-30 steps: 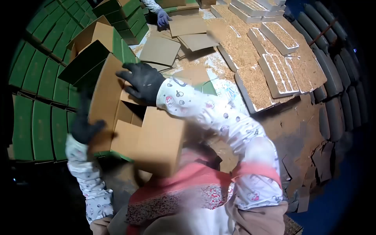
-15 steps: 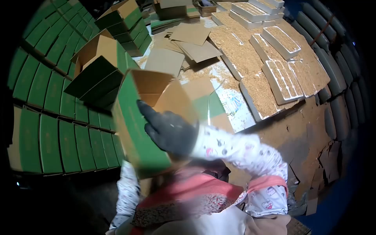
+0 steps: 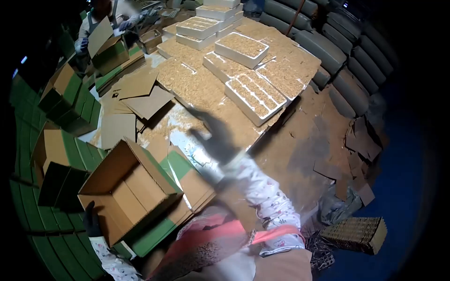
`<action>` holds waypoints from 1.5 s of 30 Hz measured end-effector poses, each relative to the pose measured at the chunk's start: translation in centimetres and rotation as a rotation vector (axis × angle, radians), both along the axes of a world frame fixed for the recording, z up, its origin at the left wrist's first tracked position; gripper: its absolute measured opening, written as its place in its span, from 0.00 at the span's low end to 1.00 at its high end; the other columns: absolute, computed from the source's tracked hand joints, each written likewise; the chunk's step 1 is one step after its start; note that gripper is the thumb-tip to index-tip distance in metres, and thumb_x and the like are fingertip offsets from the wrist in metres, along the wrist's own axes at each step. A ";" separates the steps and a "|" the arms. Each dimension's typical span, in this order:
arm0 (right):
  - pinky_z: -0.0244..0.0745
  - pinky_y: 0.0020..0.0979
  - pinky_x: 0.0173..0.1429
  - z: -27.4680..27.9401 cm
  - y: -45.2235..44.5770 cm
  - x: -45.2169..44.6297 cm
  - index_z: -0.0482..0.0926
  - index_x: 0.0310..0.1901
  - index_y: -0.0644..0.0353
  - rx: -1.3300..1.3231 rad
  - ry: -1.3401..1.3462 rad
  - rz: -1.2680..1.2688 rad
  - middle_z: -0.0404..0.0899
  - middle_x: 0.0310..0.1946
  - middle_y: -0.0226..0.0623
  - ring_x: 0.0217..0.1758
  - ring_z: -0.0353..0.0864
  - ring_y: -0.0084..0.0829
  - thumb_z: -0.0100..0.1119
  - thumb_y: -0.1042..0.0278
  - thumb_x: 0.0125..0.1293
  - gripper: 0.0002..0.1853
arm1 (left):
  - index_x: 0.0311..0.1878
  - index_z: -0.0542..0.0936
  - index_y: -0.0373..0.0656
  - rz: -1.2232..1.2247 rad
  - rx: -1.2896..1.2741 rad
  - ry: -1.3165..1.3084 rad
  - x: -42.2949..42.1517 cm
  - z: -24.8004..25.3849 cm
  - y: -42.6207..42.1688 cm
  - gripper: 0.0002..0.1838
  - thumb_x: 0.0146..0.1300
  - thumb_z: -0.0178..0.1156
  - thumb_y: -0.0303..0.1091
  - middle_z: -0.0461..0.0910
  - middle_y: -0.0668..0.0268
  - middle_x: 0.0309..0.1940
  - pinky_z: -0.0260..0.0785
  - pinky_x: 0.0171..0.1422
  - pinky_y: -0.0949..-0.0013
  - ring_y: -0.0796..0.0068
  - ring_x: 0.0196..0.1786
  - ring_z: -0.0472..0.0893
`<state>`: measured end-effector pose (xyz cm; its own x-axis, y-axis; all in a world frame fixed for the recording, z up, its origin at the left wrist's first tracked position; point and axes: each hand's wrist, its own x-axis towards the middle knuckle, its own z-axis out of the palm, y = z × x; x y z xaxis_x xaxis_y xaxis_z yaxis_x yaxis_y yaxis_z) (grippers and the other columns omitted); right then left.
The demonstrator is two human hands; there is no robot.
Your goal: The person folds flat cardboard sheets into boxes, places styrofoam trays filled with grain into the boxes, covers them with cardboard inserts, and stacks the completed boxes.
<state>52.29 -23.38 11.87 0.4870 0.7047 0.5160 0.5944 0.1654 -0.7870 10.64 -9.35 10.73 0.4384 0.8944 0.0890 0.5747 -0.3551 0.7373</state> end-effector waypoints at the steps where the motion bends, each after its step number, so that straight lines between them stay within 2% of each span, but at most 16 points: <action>1: 0.66 0.30 0.51 -4.6 -0.6 6.3 0.67 0.49 0.67 0.126 -0.006 -0.335 0.72 0.45 0.44 0.48 0.71 0.33 0.57 0.71 0.53 0.21 | 0.55 0.66 0.34 -0.014 -0.015 0.011 -1.2 -1.7 0.8 0.21 0.58 0.42 0.31 0.69 0.55 0.51 0.58 0.58 0.67 0.64 0.53 0.69; 4: 0.70 0.29 0.44 -18.6 -6.1 22.6 0.69 0.48 0.63 0.078 1.469 -0.808 0.73 0.39 0.46 0.39 0.74 0.34 0.54 0.70 0.56 0.17 | 0.54 0.67 0.35 -0.008 -0.016 0.002 -0.1 -1.8 1.7 0.21 0.57 0.44 0.32 0.69 0.56 0.52 0.57 0.59 0.66 0.63 0.54 0.68; 6: 0.67 0.37 0.46 -27.0 -7.1 28.5 0.69 0.49 0.52 0.109 1.322 -0.639 0.74 0.40 0.39 0.33 0.70 0.39 0.66 0.56 0.43 0.29 | 0.54 0.67 0.35 0.000 -0.025 0.010 0.0 -1.3 1.7 0.21 0.56 0.46 0.32 0.69 0.56 0.52 0.56 0.60 0.66 0.63 0.55 0.67; 8: 0.64 0.31 0.51 -26.6 -5.3 27.3 0.64 0.54 0.58 0.226 1.429 -0.677 0.62 0.55 0.44 0.47 0.71 0.36 0.58 0.66 0.52 0.26 | 0.54 0.68 0.35 0.010 -0.033 0.025 0.1 -0.5 1.9 0.22 0.56 0.47 0.33 0.68 0.56 0.52 0.55 0.61 0.65 0.63 0.56 0.66; 11: 0.72 0.53 0.37 -22.1 -4.7 23.9 0.41 0.63 0.49 0.378 1.445 -0.730 0.57 0.56 0.45 0.46 0.69 0.51 0.62 0.75 0.44 0.48 | 0.52 0.69 0.34 0.063 -0.050 0.028 0.6 -0.3 1.5 0.23 0.55 0.47 0.37 0.70 0.55 0.50 0.55 0.60 0.65 0.61 0.55 0.67; 14: 0.73 0.51 0.39 -16.8 -4.3 20.7 0.49 0.57 0.41 0.153 1.371 -0.728 0.67 0.44 0.47 0.43 0.71 0.52 0.61 0.68 0.46 0.38 | 0.52 0.69 0.35 0.079 -0.086 -0.024 0.5 -0.7 1.5 0.22 0.55 0.46 0.36 0.70 0.55 0.50 0.56 0.60 0.65 0.63 0.54 0.68; 17: 0.67 0.45 0.54 -19.8 -7.1 22.0 0.61 0.53 0.60 0.314 1.717 -0.270 0.68 0.46 0.50 0.50 0.69 0.45 0.57 0.66 0.49 0.28 | 0.53 0.68 0.36 0.077 -0.110 -0.086 0.6 -1.1 1.9 0.22 0.56 0.45 0.34 0.70 0.57 0.50 0.57 0.59 0.67 0.66 0.53 0.68; 22: 0.65 0.43 0.56 -5.1 -3.7 11.0 0.61 0.54 0.63 0.153 1.565 0.170 0.68 0.49 0.46 0.51 0.69 0.44 0.54 0.65 0.51 0.27 | 0.55 0.67 0.37 0.021 -0.120 -0.220 1.7 -1.4 2.4 0.21 0.57 0.44 0.31 0.70 0.59 0.51 0.58 0.57 0.69 0.70 0.52 0.69; 25: 0.67 0.33 0.50 -4.9 -0.5 9.2 0.66 0.49 0.67 -0.060 0.390 0.184 0.69 0.46 0.46 0.47 0.72 0.38 0.65 0.72 0.42 0.29 | 0.58 0.64 0.39 0.036 0.075 -0.060 5.2 -1.3 1.7 0.23 0.57 0.48 0.31 0.68 0.59 0.53 0.58 0.58 0.71 0.71 0.53 0.68; 27: 0.65 0.31 0.52 3.0 2.4 3.6 0.64 0.51 0.67 -0.077 0.440 0.368 0.67 0.50 0.46 0.51 0.69 0.35 0.58 0.75 0.47 0.26 | 0.60 0.58 0.36 -0.054 0.209 -0.067 6.5 -5.7 3.5 0.22 0.63 0.38 0.32 0.62 0.59 0.58 0.54 0.61 0.71 0.68 0.58 0.64; 28: 0.64 0.30 0.54 5.6 3.7 1.1 0.62 0.52 0.67 -0.159 1.037 0.438 0.65 0.51 0.46 0.53 0.67 0.34 0.55 0.77 0.50 0.26 | 0.62 0.54 0.35 -0.157 0.390 -0.001 6.8 -9.0 5.4 0.22 0.66 0.32 0.34 0.59 0.60 0.60 0.52 0.63 0.70 0.67 0.60 0.61; 29: 0.63 0.30 0.55 6.1 4.2 -0.2 0.58 0.55 0.65 -0.201 1.002 0.511 0.63 0.53 0.44 0.54 0.65 0.33 0.54 0.76 0.49 0.29 | 0.62 0.54 0.36 -0.046 -0.318 -0.657 9.4 -7.0 5.1 0.24 0.67 0.28 0.39 0.57 0.61 0.61 0.50 0.64 0.70 0.68 0.62 0.58; 30: 0.62 0.31 0.56 6.6 4.7 -1.4 0.54 0.58 0.63 -0.241 0.962 0.585 0.62 0.54 0.42 0.56 0.63 0.33 0.54 0.74 0.47 0.33 | 0.62 0.54 0.37 -0.005 -0.477 -0.854 10.9 -6.4 5.3 0.24 0.67 0.29 0.40 0.57 0.61 0.61 0.50 0.65 0.70 0.68 0.62 0.57; 40: 0.60 0.28 0.55 5.0 0.8 -3.8 0.50 0.62 0.58 -0.627 0.910 0.613 0.63 0.54 0.34 0.56 0.62 0.27 0.51 0.83 0.43 0.40 | 0.62 0.53 0.37 -0.392 -1.072 -1.496 11.0 -5.9 4.0 0.25 0.67 0.29 0.42 0.54 0.61 0.62 0.44 0.67 0.71 0.70 0.65 0.52; 42: 0.61 0.27 0.54 4.1 1.0 -4.1 0.50 0.61 0.58 -0.620 0.795 0.603 0.63 0.54 0.34 0.55 0.62 0.26 0.51 0.84 0.44 0.39 | 0.63 0.51 0.38 -0.064 -0.069 -0.653 10.5 -7.8 2.7 0.27 0.63 0.42 0.37 0.52 0.56 0.63 0.46 0.66 0.70 0.65 0.66 0.52; 45: 0.70 0.29 0.37 1.0 2.0 -1.9 0.51 0.59 0.62 -1.051 0.406 0.546 0.75 0.34 0.35 0.34 0.74 0.27 0.53 0.78 0.51 0.33 | 0.64 0.51 0.43 -0.025 -0.011 -0.359 10.0 -3.6 0.2 0.32 0.56 0.49 0.28 0.49 0.58 0.64 0.42 0.67 0.70 0.67 0.67 0.48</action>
